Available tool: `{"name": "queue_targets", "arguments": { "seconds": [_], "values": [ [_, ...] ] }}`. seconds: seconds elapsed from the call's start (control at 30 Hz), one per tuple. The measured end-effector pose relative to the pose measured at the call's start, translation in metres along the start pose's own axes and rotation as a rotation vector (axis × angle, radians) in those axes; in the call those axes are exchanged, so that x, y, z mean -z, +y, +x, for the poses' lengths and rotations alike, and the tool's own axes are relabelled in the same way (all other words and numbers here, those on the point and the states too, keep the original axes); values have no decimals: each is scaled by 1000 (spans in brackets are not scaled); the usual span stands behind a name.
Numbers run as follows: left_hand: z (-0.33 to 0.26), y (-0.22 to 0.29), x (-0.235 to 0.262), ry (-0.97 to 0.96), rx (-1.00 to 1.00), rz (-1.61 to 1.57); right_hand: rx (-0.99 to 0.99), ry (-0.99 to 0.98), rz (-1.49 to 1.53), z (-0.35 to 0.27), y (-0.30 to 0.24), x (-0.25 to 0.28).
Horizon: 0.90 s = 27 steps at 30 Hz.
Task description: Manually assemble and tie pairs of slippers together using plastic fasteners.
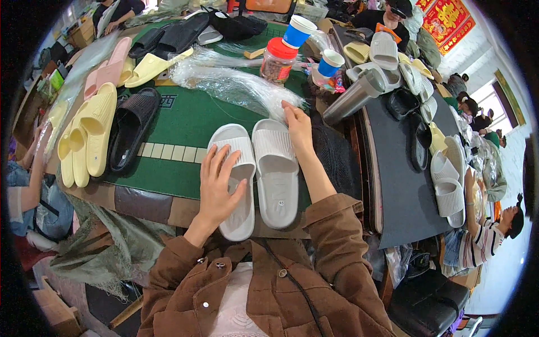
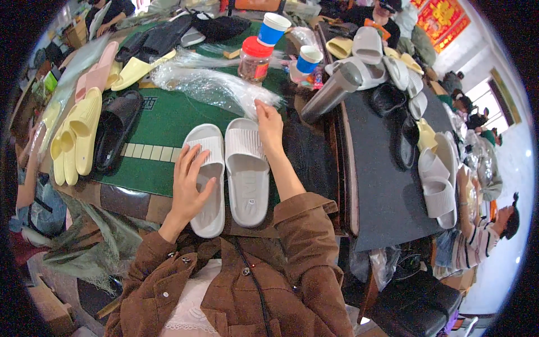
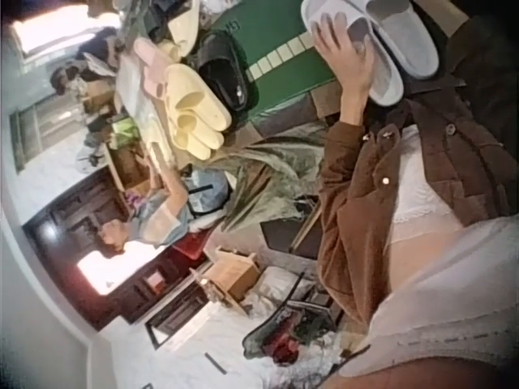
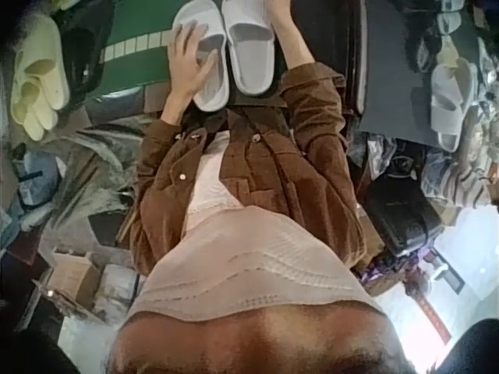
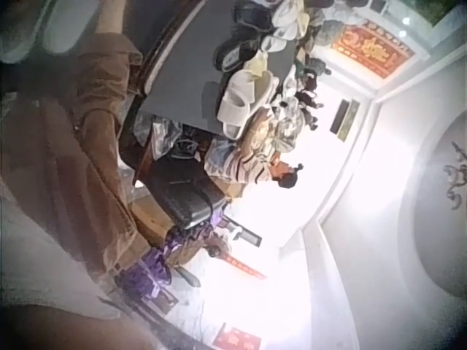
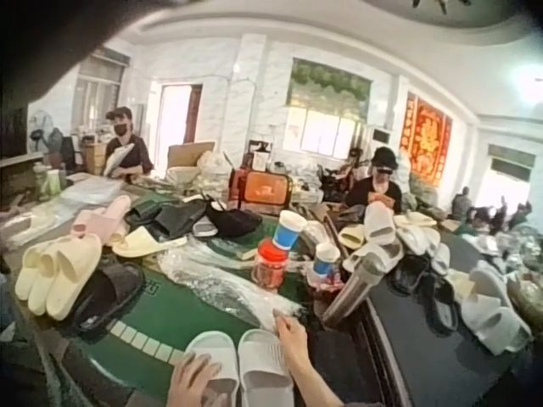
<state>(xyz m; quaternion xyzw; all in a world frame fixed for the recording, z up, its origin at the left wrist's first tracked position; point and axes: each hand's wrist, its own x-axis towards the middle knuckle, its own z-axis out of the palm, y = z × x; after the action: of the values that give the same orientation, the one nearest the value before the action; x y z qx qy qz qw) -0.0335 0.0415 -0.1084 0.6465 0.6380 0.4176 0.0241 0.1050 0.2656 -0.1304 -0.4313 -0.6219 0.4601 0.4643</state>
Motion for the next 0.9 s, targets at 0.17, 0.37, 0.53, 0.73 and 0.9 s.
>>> {"name": "queue_targets", "arguments": {
  "seconds": [0.17, 0.37, 0.53, 0.73, 0.9],
  "values": [
    [2, 2, -2, 0, 4, -4, 94, -17, 70, -9, -9, 8],
    [-3, 11, 8, 112, -26, 50, 247, -28, -89, -70, -85, 15],
    [9, 48, 19, 161, -3, -381, 373, -288, -214, -135, -136, 22],
    [4, 54, 22, -26, 65, -610, 555, -473, -151, -163, -161, 42],
    [6, 46, 29, -14, -134, -481, 279, -490, 190, -173, -157, 70]
  ]
}}
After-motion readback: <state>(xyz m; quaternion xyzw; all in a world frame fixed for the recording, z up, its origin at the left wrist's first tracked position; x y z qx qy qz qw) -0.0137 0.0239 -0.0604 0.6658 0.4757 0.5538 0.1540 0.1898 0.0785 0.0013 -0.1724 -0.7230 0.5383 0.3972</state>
